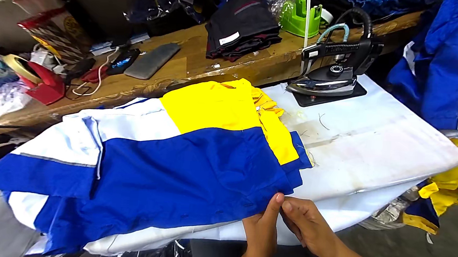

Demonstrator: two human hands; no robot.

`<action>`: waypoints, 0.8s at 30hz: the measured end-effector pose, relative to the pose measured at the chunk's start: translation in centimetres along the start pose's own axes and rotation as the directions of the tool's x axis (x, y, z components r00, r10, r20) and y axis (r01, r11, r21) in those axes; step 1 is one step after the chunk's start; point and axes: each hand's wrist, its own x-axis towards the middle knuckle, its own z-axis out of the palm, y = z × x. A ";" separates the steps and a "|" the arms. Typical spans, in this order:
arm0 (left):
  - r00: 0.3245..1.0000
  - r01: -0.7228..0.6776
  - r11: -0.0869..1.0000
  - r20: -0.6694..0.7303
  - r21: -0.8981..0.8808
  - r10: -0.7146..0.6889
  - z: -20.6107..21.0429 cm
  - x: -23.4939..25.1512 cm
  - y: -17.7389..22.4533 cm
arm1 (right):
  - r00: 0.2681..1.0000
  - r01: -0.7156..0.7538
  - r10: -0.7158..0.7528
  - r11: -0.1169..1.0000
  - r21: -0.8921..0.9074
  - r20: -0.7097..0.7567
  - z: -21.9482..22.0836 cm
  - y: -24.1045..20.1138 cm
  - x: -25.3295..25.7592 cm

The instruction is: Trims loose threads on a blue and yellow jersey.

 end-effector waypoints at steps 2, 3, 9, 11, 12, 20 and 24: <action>0.999 0.018 0.999 -0.028 -0.029 -0.019 0.3 -0.1 -0.1 | 1.000 -0.004 0.004 1.000 0.012 -0.011 0.3 0.3 -0.2; 0.999 0.017 0.999 -0.040 -0.039 -0.019 0.3 -0.2 -0.1 | 1.000 -0.011 0.011 1.000 0.016 -0.009 0.4 0.5 -0.3; 0.999 -0.004 0.999 -0.046 -0.050 0.001 -0.4 -0.3 -0.6 | 1.000 0.017 -0.015 0.997 -0.076 0.017 0.1 0.2 -0.1; 0.998 -0.024 0.999 -0.051 -0.043 0.022 -0.4 -0.3 -0.6 | 0.999 0.026 -0.023 0.994 -0.107 0.025 0.1 0.2 -0.1; 0.998 -0.031 0.999 -0.053 -0.039 0.029 -0.3 -0.3 -0.6 | 0.999 0.025 -0.023 0.993 -0.113 0.024 0.1 0.2 -0.1; 0.999 -0.029 1.000 -0.020 -0.012 0.029 -0.5 -0.5 -0.8 | 1.000 0.004 -0.005 0.998 -0.068 -0.010 0.3 0.0 0.0; 0.999 -0.037 0.999 -0.010 -0.012 0.037 -0.6 -0.5 -0.7 | 0.999 -0.034 0.034 0.999 -0.033 -0.006 0.3 0.1 -0.1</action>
